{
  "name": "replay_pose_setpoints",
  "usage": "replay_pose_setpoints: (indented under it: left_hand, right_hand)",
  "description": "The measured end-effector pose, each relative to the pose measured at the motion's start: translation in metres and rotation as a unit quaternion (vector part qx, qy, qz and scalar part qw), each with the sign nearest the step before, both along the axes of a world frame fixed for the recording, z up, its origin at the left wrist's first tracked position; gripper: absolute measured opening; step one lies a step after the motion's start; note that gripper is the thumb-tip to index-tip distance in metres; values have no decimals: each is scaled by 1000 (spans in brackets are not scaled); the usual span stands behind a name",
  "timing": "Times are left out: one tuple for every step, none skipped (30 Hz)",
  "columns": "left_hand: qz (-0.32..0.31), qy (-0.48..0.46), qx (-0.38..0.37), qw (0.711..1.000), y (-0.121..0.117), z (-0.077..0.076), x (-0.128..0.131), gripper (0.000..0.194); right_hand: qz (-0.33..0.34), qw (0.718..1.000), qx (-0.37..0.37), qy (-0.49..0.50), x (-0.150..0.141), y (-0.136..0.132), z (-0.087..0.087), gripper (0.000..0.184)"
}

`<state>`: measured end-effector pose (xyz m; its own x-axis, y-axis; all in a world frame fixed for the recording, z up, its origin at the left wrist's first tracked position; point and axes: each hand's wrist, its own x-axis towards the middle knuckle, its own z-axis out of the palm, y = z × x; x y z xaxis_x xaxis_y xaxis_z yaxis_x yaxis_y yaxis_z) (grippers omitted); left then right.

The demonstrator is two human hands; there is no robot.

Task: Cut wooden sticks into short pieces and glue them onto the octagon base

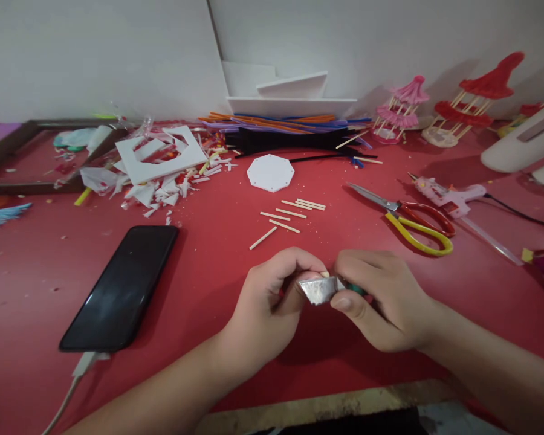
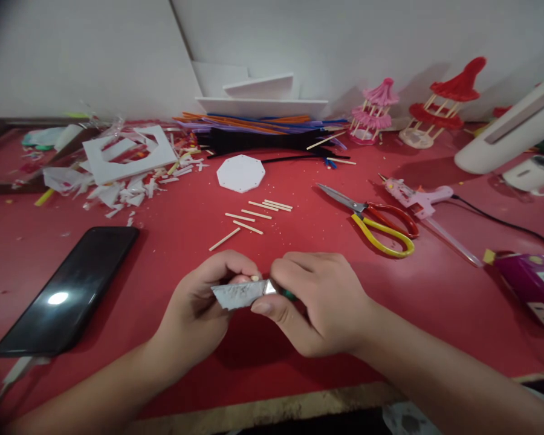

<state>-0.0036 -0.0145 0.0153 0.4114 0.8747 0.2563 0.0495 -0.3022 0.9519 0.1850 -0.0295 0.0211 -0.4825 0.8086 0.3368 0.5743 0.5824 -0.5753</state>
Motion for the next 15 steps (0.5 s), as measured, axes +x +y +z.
replay_pose_setpoints:
  left_hand:
    - [0,1,-2,1000,0,0,0,21]
    - [-1,1,-5,1000,0,1,0,21]
    - [-1,0,-6,1000,0,1,0,21]
    - [-1,-1,-6,1000,0,1,0,21]
    - [-1,-3,-5,1000,0,1,0,21]
    - [-1,-4,-3,1000,0,1,0,21]
    - [-1,-4,-1,1000,1,1,0,21]
    - [0,-4,0,1000,1,1,0,22]
    - [2,-2,0,1000,1,1,-1,23]
    - [6,-2,0,1000,0,2,-1,24]
    - [6,-6,2,1000,-1,2,-1,25]
    - [-4,-10,7,1000,-2,4,-2,24]
    - [-20,-16,14,1000,-3,5,-2,22]
    - [-41,-22,19,999,-5,6,-2,20]
    - [-60,-26,20,998,-7,7,-3,18]
  right_hand:
    - [-2,1000,-2,0,0,0,0,36]
    - [-4,1000,-3,1,0,0,0,36]
    - [-6,1000,-3,1,0,0,-1,36]
    - [-6,1000,-3,1,-1,0,-1,36]
    - [-6,1000,0,2,-2,0,-1,36]
    - [-6,1000,2,3,-2,-1,-1,36]
    - [-7,1000,5,3,-3,-1,-1,36]
    - [-9,1000,7,4,-4,-2,-2,36]
    - [-10,1000,8,4,-4,-1,-2,36]
    - [-11,1000,8,2,-4,-1,-2,37]
    - [-15,1000,9,-3,-2,1,-2,36]
    - [-29,999,10,-11,1,3,-2,36]
    - [-53,998,14,-18,4,5,-2,35]
    - [-86,996,21,-24,9,9,-1,35]
    - [-129,991,33,-23,13,11,0,34]
